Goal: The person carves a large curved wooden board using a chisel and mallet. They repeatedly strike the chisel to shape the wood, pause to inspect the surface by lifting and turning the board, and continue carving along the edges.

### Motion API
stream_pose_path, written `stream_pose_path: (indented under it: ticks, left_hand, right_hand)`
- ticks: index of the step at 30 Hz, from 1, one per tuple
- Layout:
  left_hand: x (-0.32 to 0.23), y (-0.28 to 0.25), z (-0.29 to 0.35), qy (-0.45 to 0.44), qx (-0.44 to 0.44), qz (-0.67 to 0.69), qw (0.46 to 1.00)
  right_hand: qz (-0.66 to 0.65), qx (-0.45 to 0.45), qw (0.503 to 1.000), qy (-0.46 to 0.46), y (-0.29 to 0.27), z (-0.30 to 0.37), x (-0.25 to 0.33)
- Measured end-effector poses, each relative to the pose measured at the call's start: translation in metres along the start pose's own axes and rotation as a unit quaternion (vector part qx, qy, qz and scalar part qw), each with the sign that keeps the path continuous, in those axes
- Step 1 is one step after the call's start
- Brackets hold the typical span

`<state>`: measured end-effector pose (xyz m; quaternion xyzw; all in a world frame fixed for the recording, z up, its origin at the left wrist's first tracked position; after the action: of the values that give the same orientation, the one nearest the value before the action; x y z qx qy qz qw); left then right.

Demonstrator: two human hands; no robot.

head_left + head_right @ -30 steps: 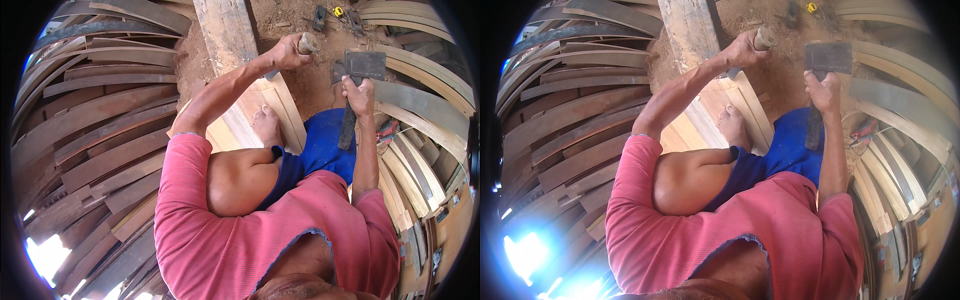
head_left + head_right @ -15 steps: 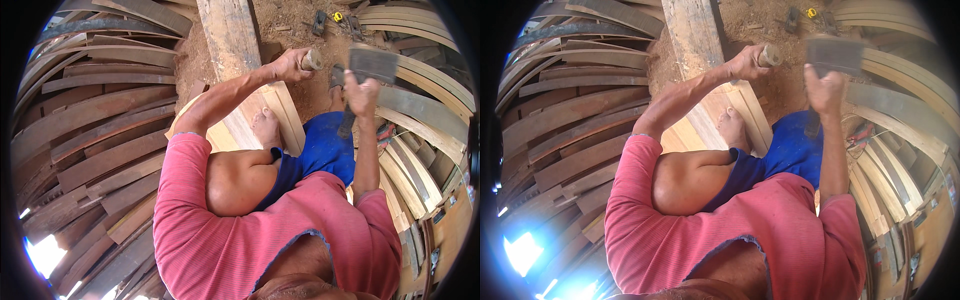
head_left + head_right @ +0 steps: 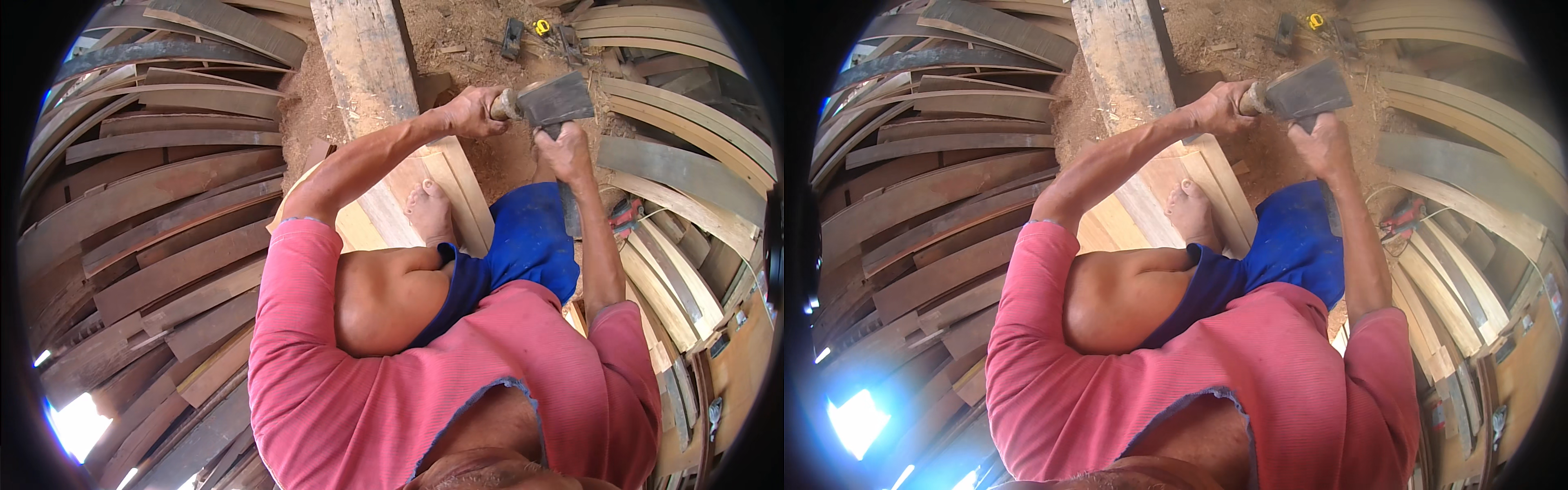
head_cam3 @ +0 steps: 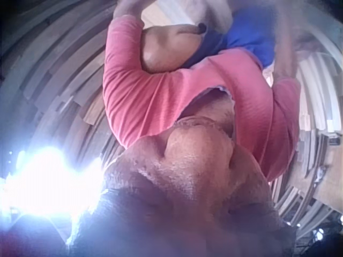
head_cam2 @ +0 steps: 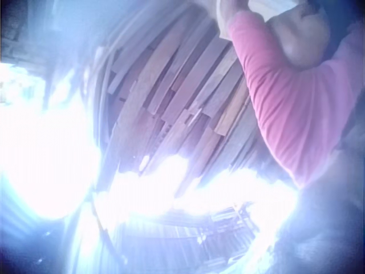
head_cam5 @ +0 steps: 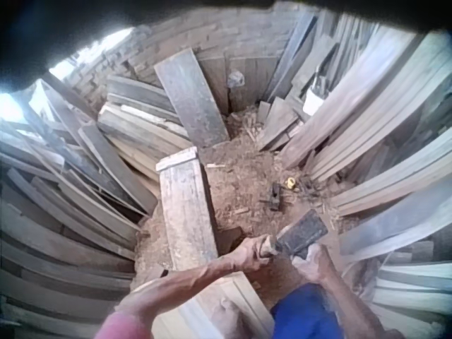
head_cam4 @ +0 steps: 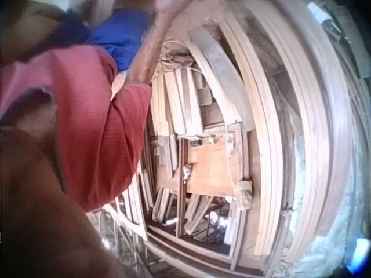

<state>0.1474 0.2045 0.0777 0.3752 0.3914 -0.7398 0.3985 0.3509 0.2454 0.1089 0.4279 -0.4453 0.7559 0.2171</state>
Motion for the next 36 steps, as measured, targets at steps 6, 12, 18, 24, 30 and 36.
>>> stream_pose_path:
  ticks: [6, 12, 18, 24, 30, 36]
  left_hand:
    - [0.003, 0.002, -0.010, -0.009, -0.015, -0.005, 1.000]
    - [0.065, -0.013, 0.028, -0.037, -0.027, 0.003, 0.999]
    - [0.011, -0.054, 0.006, -0.058, -0.123, 0.087, 0.987]
    - [-0.010, -0.033, 0.009, -0.038, -0.085, 0.086, 0.992]
    - [-0.012, -0.023, 0.019, -0.055, -0.066, 0.061, 0.994]
    - [-0.012, -0.006, 0.015, -0.014, -0.032, 0.021, 0.999]
  right_hand:
    - [-0.028, -0.028, 0.999, -0.004, 0.020, 0.011, -0.028]
    - [0.097, 0.040, 0.989, -0.108, 0.049, 0.050, -0.048]
    - [-0.158, 0.038, 0.977, 0.138, 0.009, 0.039, -0.020]
    - [-0.121, -0.056, 0.988, 0.084, -0.045, 0.017, 0.017]
    - [-0.146, -0.144, 0.979, 0.019, -0.072, 0.008, 0.048]
    - [0.108, -0.012, 0.992, -0.069, 0.007, 0.006, 0.015]
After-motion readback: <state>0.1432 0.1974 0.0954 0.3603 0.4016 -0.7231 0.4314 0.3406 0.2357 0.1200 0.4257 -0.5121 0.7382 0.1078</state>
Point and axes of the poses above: each hand's wrist, its own z-axis away from the middle knuckle, its own y-axis out of the palm, x = y × z, the point moved 6 cm from there along -z, towards the middle knuckle, and after that the axes turned 10 degrees about -y, right-handed, at the moved point
